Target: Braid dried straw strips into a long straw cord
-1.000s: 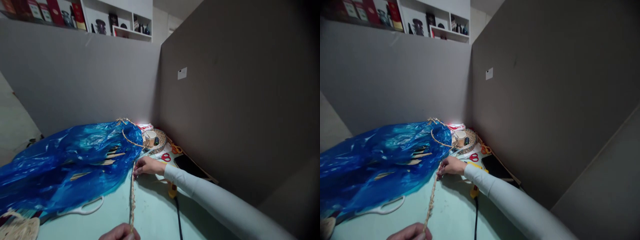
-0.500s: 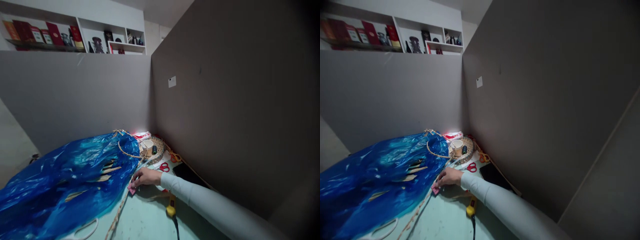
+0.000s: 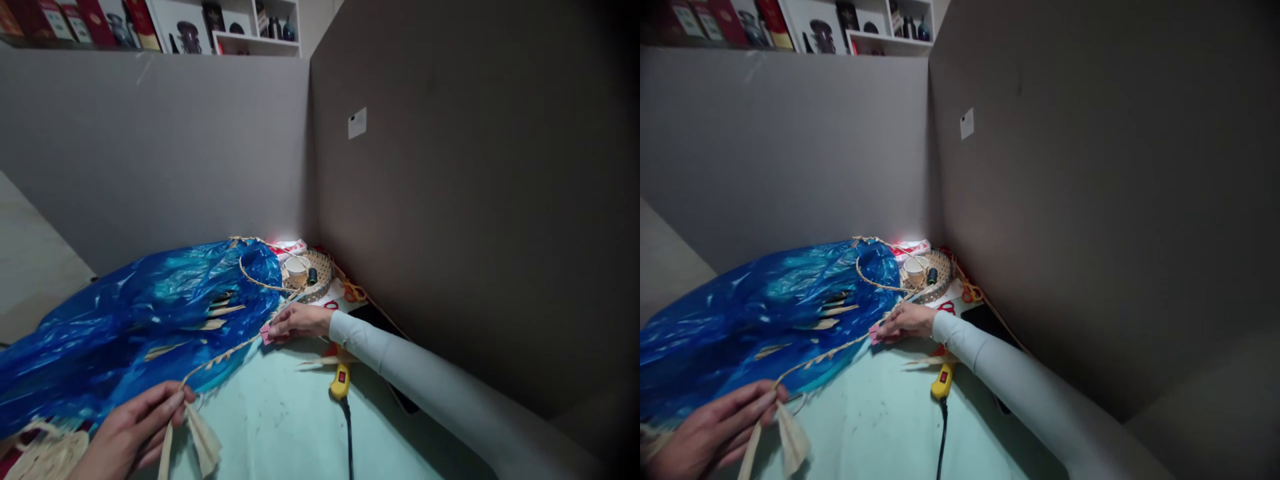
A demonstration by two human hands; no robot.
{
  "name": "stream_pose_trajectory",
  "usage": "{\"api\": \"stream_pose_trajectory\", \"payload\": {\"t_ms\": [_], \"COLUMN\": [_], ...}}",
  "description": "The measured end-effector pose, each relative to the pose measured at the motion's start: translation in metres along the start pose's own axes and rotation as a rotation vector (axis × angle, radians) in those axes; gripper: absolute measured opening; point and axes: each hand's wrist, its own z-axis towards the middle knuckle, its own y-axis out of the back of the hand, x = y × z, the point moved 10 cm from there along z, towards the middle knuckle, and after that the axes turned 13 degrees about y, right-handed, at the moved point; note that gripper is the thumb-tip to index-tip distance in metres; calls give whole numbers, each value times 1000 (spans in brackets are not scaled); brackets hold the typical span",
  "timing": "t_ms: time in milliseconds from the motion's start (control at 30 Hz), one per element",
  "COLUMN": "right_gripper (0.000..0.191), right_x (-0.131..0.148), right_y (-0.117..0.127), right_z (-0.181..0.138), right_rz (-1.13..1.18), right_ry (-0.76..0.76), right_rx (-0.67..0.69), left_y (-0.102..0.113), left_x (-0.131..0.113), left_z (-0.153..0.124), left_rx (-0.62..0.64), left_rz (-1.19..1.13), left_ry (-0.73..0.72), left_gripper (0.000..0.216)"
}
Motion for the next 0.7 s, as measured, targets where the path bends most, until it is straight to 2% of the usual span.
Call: {"api": "stream_pose_trajectory", "payload": {"t_ms": [133, 367, 467, 567, 700], "right_gripper": [27, 38, 40, 40, 35], "right_x": [3, 7, 8, 7, -2], "right_y": [6, 18, 22, 27, 32], "right_z": [1, 5, 8, 11, 14], "right_rz": [1, -98, -147, -198, -259], "right_ry": [46, 129, 164, 194, 191], "right_rx": [2, -38, -54, -75, -111], "left_y": [-6, -36, -48, -58, -79], "left_x": [-11, -12, -18, -35, -87], "left_z": [1, 4, 6, 3, -7], "left_rx": [36, 151, 161, 158, 207], "left_rz": [36, 268, 373, 349, 166], "left_ry": [-7, -18, -80, -121, -222], "left_gripper": [42, 50, 48, 50, 63]}}
